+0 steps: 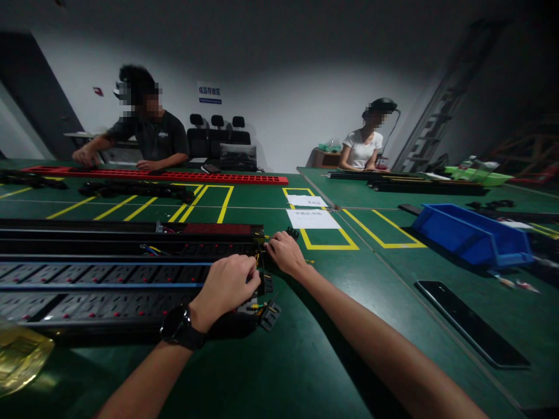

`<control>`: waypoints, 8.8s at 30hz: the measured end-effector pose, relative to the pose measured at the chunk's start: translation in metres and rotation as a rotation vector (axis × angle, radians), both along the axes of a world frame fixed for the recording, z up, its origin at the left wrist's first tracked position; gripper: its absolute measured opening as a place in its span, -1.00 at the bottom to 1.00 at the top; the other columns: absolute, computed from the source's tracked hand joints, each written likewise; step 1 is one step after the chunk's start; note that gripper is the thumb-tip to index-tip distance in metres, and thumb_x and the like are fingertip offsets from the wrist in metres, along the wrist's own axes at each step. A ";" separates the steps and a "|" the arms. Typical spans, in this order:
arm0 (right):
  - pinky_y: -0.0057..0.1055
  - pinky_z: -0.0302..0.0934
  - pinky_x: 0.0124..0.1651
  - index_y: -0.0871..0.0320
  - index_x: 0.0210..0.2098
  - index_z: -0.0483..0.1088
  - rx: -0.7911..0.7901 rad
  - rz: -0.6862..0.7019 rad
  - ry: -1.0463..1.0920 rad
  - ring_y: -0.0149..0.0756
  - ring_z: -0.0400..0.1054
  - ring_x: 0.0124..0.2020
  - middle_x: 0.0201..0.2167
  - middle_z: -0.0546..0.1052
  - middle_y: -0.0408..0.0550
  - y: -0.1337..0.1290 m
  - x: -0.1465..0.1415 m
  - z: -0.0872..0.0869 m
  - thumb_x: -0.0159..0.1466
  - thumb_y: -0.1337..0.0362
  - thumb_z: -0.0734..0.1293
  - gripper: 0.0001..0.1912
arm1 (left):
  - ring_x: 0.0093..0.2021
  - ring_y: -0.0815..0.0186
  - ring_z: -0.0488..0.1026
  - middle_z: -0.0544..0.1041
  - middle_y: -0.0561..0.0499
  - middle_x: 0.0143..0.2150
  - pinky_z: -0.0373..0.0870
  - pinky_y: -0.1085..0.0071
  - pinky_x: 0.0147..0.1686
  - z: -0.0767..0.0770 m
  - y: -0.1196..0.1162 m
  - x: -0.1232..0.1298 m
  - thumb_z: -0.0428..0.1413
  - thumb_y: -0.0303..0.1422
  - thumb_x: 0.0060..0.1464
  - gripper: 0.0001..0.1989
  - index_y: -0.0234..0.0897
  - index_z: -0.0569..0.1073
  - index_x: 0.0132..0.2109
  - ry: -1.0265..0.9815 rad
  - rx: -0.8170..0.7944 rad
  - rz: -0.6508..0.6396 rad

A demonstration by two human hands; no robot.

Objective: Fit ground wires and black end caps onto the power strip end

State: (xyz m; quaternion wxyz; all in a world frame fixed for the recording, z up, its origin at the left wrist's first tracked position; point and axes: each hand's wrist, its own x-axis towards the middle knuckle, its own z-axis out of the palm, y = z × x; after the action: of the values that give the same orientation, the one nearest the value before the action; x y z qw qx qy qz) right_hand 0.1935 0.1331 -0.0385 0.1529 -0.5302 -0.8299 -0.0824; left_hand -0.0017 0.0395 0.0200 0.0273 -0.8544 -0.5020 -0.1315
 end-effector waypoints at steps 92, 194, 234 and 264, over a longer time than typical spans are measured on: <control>-0.22 0.14 0.01 0.09 0.07 0.43 0.047 -0.175 0.080 -0.04 0.31 0.05 0.01 0.50 0.09 -0.001 -0.003 -0.009 0.44 0.26 0.31 -0.77 | -0.25 0.21 0.50 0.55 0.00 -0.32 0.27 0.32 -0.27 -0.005 0.002 -0.002 0.04 -0.39 0.29 -0.84 -0.22 0.39 -0.32 -0.009 0.021 0.001; -0.34 0.25 -0.06 0.08 -0.14 0.52 -0.015 0.002 0.421 -0.17 0.45 -0.12 -0.21 0.62 -0.04 0.030 0.012 -0.026 0.38 0.39 0.31 -0.85 | -0.29 0.21 0.48 0.53 0.00 -0.35 0.27 0.32 -0.29 -0.004 0.001 -0.001 0.02 -0.39 0.29 -0.81 -0.23 0.41 -0.33 -0.008 0.023 -0.013; -0.04 0.21 0.16 0.21 0.36 0.28 -0.021 -0.287 0.180 0.15 0.38 0.18 0.17 0.55 0.29 0.040 0.064 -0.022 0.46 0.01 0.27 -0.40 | -0.31 0.23 0.48 0.52 0.00 -0.37 0.31 0.34 -0.30 -0.002 0.000 -0.002 0.02 -0.39 0.28 -0.80 -0.23 0.42 -0.34 -0.018 0.027 -0.021; -0.27 0.34 -0.03 0.19 0.39 0.26 -0.083 -0.095 0.304 -0.05 0.56 -0.10 -0.17 0.69 0.06 0.030 0.038 -0.009 0.42 0.22 0.28 -0.43 | -0.29 0.22 0.49 0.53 -0.01 -0.35 0.32 0.35 -0.28 -0.002 0.000 -0.001 0.03 -0.40 0.28 -0.82 -0.23 0.41 -0.33 -0.018 0.020 -0.012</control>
State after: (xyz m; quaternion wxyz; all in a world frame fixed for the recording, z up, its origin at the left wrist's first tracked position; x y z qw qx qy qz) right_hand 0.2313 0.1628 -0.0480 0.2508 -0.5809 -0.7739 0.0260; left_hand -0.0025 0.0392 0.0184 0.0305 -0.8557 -0.4960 -0.1443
